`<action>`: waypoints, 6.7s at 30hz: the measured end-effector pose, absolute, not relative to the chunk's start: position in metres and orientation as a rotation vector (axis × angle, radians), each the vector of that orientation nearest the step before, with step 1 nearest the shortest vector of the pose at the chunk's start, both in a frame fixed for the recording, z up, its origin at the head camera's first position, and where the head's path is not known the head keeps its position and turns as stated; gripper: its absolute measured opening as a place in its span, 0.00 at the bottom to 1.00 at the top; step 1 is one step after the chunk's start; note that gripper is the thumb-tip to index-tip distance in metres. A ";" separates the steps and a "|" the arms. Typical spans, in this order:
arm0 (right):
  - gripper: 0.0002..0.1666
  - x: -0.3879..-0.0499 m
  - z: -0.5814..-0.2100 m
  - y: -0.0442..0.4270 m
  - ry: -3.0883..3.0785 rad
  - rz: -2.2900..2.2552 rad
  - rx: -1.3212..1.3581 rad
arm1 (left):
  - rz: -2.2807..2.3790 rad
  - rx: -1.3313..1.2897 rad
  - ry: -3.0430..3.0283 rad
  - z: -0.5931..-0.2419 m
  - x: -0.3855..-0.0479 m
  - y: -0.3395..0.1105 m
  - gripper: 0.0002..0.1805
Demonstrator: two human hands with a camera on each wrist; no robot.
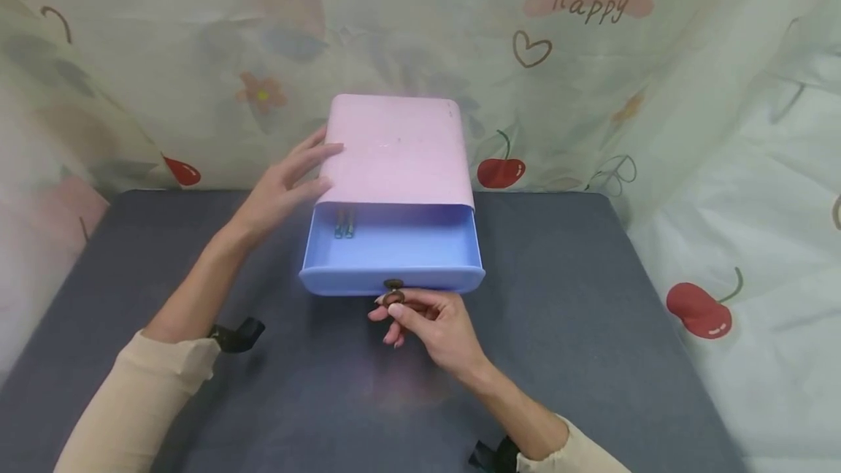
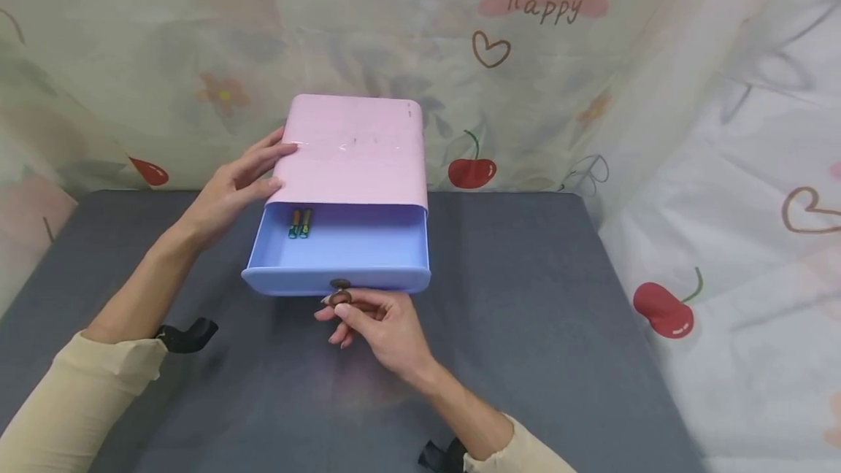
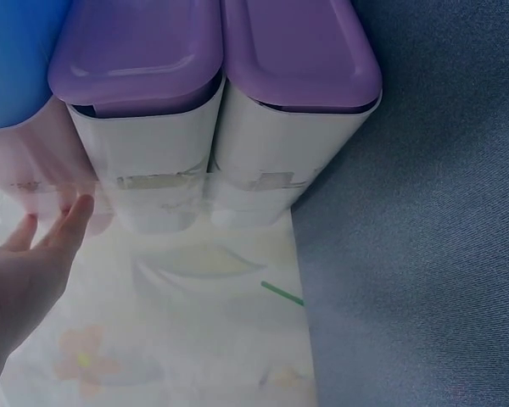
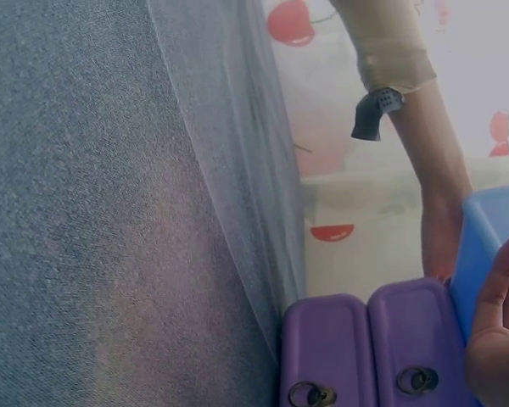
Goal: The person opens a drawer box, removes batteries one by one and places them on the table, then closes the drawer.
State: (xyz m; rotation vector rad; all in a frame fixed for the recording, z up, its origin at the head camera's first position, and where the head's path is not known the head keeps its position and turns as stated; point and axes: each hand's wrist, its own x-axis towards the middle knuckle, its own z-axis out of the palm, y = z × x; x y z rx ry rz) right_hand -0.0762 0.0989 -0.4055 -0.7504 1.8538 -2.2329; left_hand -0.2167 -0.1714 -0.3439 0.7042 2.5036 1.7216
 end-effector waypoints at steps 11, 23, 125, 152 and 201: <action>0.14 -0.069 -0.405 0.099 1.816 -2.252 -0.778 | 1.746 0.690 2.489 -0.343 -0.215 -0.171 0.29; 0.13 -0.059 -0.406 0.100 1.793 -2.252 -0.781 | 1.733 0.720 2.504 -0.345 -0.216 -0.172 0.29; 0.12 -0.044 -0.396 0.142 1.753 -2.110 -1.043 | 1.834 0.721 2.415 -0.352 -0.214 -0.172 0.29; 0.15 -0.067 -0.314 0.131 1.996 -1.911 -1.584 | 1.827 0.701 2.438 -0.353 -0.215 -0.171 0.29; 0.22 -0.151 -0.304 0.103 2.545 -1.142 -1.066 | 1.844 0.718 2.392 -0.355 -0.216 -0.172 0.30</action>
